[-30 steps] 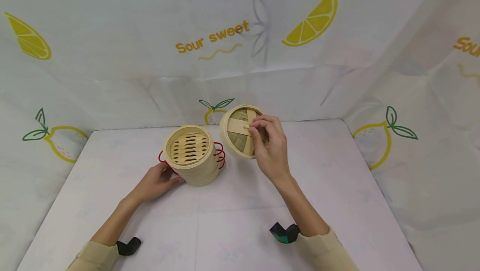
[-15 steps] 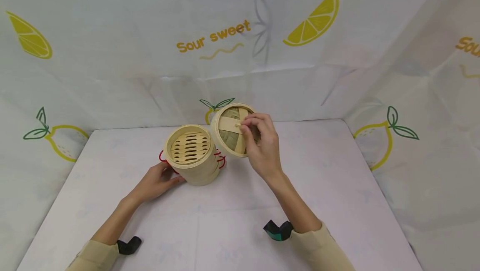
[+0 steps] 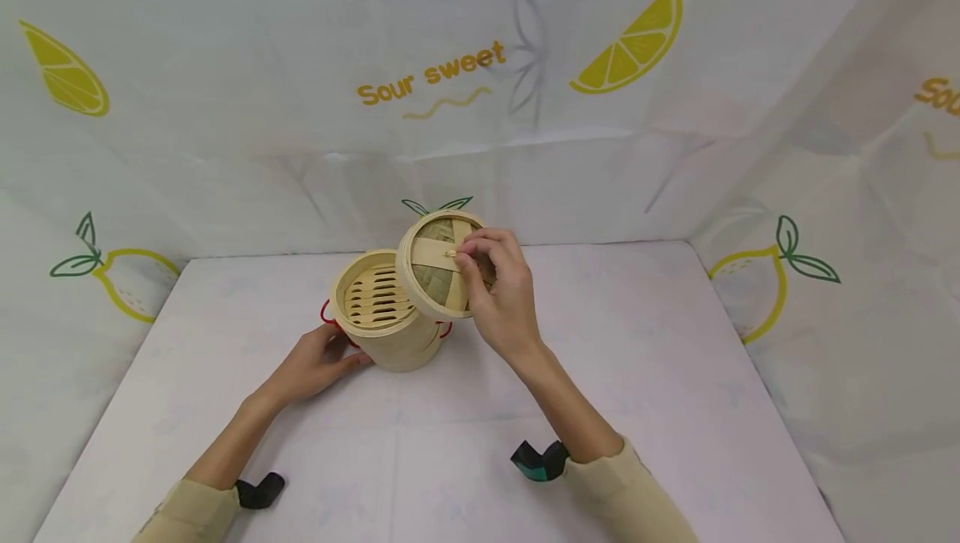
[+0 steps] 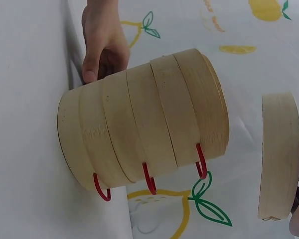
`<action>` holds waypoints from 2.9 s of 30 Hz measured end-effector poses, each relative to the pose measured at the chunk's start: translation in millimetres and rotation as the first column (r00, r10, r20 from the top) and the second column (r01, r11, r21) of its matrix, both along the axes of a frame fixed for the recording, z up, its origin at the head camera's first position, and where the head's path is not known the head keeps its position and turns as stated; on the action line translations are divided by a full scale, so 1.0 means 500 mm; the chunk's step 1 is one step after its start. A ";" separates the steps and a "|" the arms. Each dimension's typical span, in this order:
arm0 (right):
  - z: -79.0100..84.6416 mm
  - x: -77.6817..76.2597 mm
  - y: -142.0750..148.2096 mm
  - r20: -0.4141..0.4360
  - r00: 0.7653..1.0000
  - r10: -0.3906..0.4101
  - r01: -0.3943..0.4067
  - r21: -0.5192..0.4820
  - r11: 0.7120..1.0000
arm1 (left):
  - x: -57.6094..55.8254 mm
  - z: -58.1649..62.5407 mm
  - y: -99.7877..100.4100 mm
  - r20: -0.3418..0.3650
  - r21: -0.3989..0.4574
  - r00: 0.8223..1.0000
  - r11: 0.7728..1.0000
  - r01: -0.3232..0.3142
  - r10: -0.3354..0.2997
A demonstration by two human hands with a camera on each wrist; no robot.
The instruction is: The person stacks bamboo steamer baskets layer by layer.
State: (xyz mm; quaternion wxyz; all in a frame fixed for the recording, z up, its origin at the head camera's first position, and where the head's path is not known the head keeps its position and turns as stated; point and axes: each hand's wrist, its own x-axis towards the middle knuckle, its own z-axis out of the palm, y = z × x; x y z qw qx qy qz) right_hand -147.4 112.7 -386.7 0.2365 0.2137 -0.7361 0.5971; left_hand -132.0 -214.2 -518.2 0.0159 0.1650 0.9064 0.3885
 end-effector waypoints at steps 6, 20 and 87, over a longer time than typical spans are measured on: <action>-0.003 0.001 -0.013 -0.013 1.000 0.024 -0.024 0.010 1.000 | 0.001 0.005 0.002 -0.004 0.005 1.000 1.000 0.001 -0.001; -0.004 -0.004 -0.035 -0.049 0.998 0.030 -0.029 0.016 0.999 | 0.001 0.003 0.001 0.005 0.005 1.000 1.000 -0.004 0.004; -0.003 -0.010 -0.149 -0.114 0.991 0.065 -0.039 0.218 0.975 | 0.000 -0.003 0.003 -0.014 -0.019 1.000 1.000 -0.021 0.021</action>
